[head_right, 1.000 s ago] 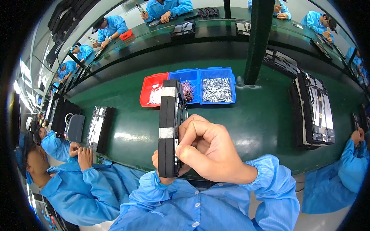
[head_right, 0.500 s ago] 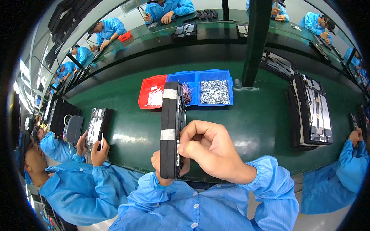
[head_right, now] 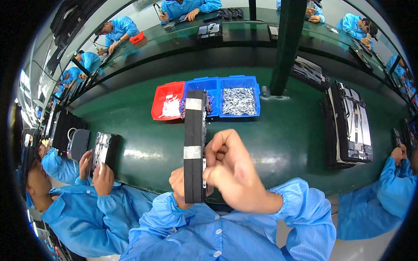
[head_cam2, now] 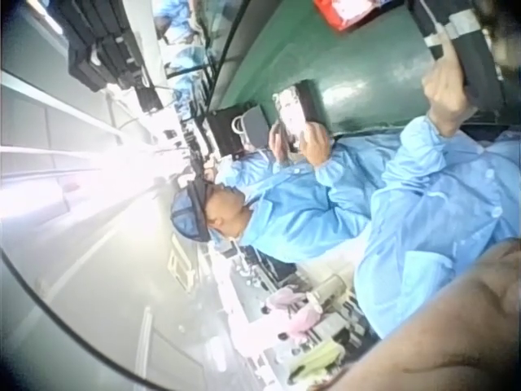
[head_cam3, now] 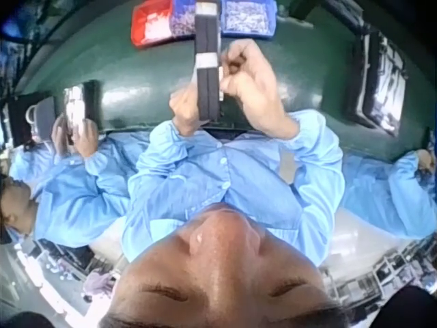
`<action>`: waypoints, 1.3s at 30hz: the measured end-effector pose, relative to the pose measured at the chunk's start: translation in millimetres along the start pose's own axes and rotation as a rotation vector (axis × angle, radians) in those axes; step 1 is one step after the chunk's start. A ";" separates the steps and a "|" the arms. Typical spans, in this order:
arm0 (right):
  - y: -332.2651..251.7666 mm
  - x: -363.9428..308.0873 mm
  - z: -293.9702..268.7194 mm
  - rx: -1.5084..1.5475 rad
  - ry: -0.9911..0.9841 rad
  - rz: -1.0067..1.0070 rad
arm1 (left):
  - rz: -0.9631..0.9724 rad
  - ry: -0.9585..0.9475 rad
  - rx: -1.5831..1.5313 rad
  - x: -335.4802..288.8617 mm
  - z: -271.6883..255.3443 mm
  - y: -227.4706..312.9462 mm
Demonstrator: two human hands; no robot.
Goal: The person assembles tablet-like electronic devices by hand, installing electronic modules and ribbon cables into a tablet chassis, taking parts from plastic bins on an assembly line.
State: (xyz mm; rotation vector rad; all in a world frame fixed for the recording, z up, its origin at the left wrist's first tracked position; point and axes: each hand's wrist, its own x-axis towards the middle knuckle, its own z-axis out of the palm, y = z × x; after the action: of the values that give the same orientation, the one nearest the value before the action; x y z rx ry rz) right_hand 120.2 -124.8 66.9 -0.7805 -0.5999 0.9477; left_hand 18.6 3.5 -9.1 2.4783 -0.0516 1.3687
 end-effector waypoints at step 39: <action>-232.7 -165.2 -289.5 -1.617 1.136 -0.268 | -1.066 -0.521 -0.932 -0.4 20.2 -12.5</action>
State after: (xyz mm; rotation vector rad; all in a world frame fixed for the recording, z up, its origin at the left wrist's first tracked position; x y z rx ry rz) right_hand 371.1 -444.7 65.0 -2.3284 -0.3049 -0.5446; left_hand 37.2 9.6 -22.6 1.5258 0.3703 0.1365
